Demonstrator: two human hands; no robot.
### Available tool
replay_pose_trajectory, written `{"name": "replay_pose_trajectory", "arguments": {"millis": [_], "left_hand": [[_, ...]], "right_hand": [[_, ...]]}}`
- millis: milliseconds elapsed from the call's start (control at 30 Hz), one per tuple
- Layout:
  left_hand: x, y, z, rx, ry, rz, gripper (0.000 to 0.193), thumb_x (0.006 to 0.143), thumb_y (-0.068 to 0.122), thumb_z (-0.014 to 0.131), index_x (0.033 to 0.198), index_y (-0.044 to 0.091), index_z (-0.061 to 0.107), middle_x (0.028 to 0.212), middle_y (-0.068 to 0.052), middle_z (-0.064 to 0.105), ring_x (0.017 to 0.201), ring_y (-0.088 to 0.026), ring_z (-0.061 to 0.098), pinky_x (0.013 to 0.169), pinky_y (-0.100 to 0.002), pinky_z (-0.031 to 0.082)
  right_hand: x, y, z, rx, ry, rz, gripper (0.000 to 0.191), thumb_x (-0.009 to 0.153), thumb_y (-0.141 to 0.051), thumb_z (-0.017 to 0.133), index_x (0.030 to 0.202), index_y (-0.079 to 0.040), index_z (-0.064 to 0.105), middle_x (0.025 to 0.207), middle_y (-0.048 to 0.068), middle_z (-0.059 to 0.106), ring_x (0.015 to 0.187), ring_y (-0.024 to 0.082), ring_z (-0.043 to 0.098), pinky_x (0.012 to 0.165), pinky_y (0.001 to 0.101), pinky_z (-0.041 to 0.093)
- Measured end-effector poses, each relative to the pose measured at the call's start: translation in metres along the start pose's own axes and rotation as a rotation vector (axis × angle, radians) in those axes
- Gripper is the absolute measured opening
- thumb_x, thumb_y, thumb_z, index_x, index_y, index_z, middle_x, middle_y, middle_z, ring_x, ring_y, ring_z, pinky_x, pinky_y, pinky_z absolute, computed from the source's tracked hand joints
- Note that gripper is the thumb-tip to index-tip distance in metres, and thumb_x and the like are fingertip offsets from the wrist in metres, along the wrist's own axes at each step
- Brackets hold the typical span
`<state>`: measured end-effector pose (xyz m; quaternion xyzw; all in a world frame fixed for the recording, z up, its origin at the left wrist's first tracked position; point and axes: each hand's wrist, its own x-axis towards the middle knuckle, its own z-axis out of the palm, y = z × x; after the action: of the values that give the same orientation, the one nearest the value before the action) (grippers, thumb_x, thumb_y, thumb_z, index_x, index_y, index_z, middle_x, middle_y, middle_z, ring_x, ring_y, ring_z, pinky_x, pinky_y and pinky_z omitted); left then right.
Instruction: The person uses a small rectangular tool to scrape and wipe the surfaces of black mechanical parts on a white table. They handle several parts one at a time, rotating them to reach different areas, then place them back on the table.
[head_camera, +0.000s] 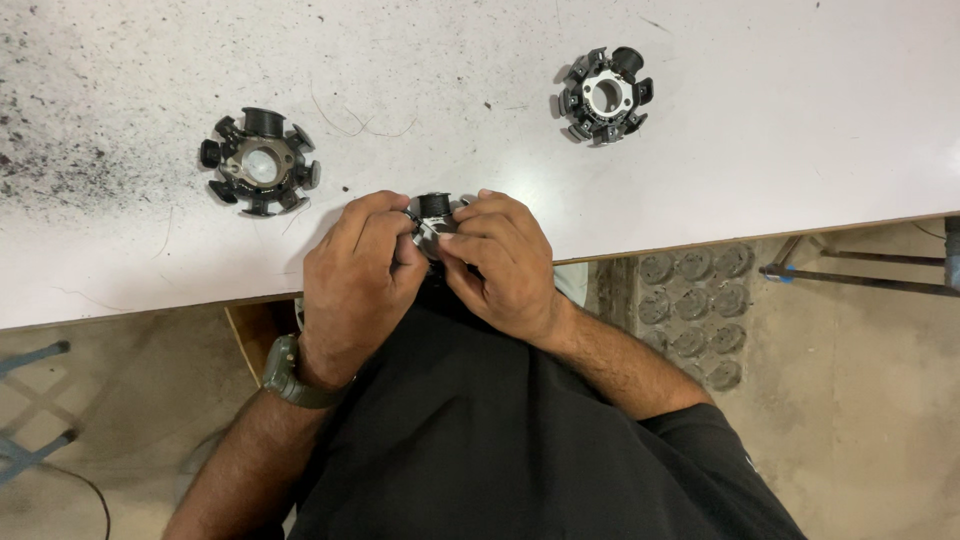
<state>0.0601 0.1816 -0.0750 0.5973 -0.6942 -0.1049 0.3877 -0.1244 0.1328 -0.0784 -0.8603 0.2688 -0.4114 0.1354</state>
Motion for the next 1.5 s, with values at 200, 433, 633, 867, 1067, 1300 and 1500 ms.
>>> {"name": "replay_pose_trajectory", "arguments": {"millis": [200, 433, 633, 867, 1067, 1300, 1500], "left_hand": [[-0.005, -0.001, 0.004, 0.002, -0.003, -0.001, 0.018, 0.087, -0.003, 0.072, 0.102, 0.002, 0.064, 0.118, -0.012, 0.07, 0.097, -0.028, 0.071, 0.077, -0.037, 0.059], [0.016, -0.021, -0.055, 0.4, 0.242, 0.112, 0.036, 0.105, 0.023, 0.083, 0.122, 0.002, 0.06, 0.134, -0.016, 0.061, 0.123, -0.028, 0.063, 0.104, -0.041, 0.058], [0.036, -0.048, -0.062, 0.312, -0.019, -0.124, 0.105, 0.084, 0.047, 0.09, 0.152, -0.013, 0.037, 0.128, -0.026, 0.061, 0.109, -0.036, 0.06, 0.09, -0.049, 0.052], [0.029, 0.003, -0.02, 0.004, -0.185, 0.023, 0.099, 0.07, 0.037, 0.093, 0.143, -0.008, 0.044, 0.139, -0.024, 0.06, 0.124, -0.039, 0.058, 0.103, -0.05, 0.048], [0.027, 0.012, -0.012, -0.002, -0.096, 0.012, 0.039, 0.086, 0.028, 0.087, 0.103, 0.0, 0.064, 0.136, -0.022, 0.061, 0.123, -0.039, 0.059, 0.1, -0.049, 0.049], [0.033, 0.0, -0.037, 0.033, -0.174, -0.049, 0.016, 0.092, 0.014, 0.078, 0.084, 0.004, 0.068, 0.133, -0.018, 0.064, 0.12, -0.031, 0.062, 0.099, -0.044, 0.053], [0.041, 0.034, -0.083, 0.181, -0.122, 0.121, 0.03, 0.08, 0.014, 0.08, 0.104, -0.001, 0.069, 0.132, -0.024, 0.058, 0.117, -0.038, 0.059, 0.09, -0.049, 0.05]], "right_hand": [[-0.001, 0.002, 0.002, -0.025, -0.028, 0.005, 0.03, 0.085, 0.003, 0.084, 0.107, -0.006, 0.065, 0.098, 0.008, 0.065, 0.104, 0.028, 0.067, 0.101, 0.0453, 0.058], [-0.01, 0.03, -0.028, -0.126, -0.018, 0.081, 0.029, 0.09, 0.003, 0.079, 0.111, -0.006, 0.062, 0.104, 0.009, 0.067, 0.104, 0.026, 0.068, 0.102, 0.0455, 0.055], [-0.007, 0.061, -0.068, -0.325, 0.034, 0.199, 0.025, 0.092, 0.007, 0.078, 0.11, -0.002, 0.062, 0.106, 0.013, 0.067, 0.104, 0.034, 0.063, 0.091, 0.0441, 0.052], [0.003, 0.064, -0.077, -0.337, 0.121, 0.232, 0.018, 0.096, 0.001, 0.074, 0.108, -0.004, 0.062, 0.105, 0.01, 0.068, 0.104, 0.028, 0.066, 0.117, 0.0587, 0.04], [0.0, 0.017, -0.031, -0.025, 0.029, 0.204, 0.02, 0.093, -0.006, 0.076, 0.109, -0.008, 0.064, 0.108, 0.008, 0.069, 0.109, 0.027, 0.067, 0.118, 0.0547, 0.041], [0.019, 0.007, -0.013, -0.077, -0.063, 0.197, 0.022, 0.091, -0.005, 0.076, 0.109, -0.008, 0.063, 0.104, 0.007, 0.066, 0.106, 0.029, 0.062, 0.114, 0.0538, 0.043], [0.016, 0.007, -0.011, -0.025, -0.093, 0.26, 0.021, 0.093, -0.004, 0.074, 0.109, -0.008, 0.061, 0.102, 0.006, 0.064, 0.1, 0.027, 0.062, 0.115, 0.0558, 0.042]]}}
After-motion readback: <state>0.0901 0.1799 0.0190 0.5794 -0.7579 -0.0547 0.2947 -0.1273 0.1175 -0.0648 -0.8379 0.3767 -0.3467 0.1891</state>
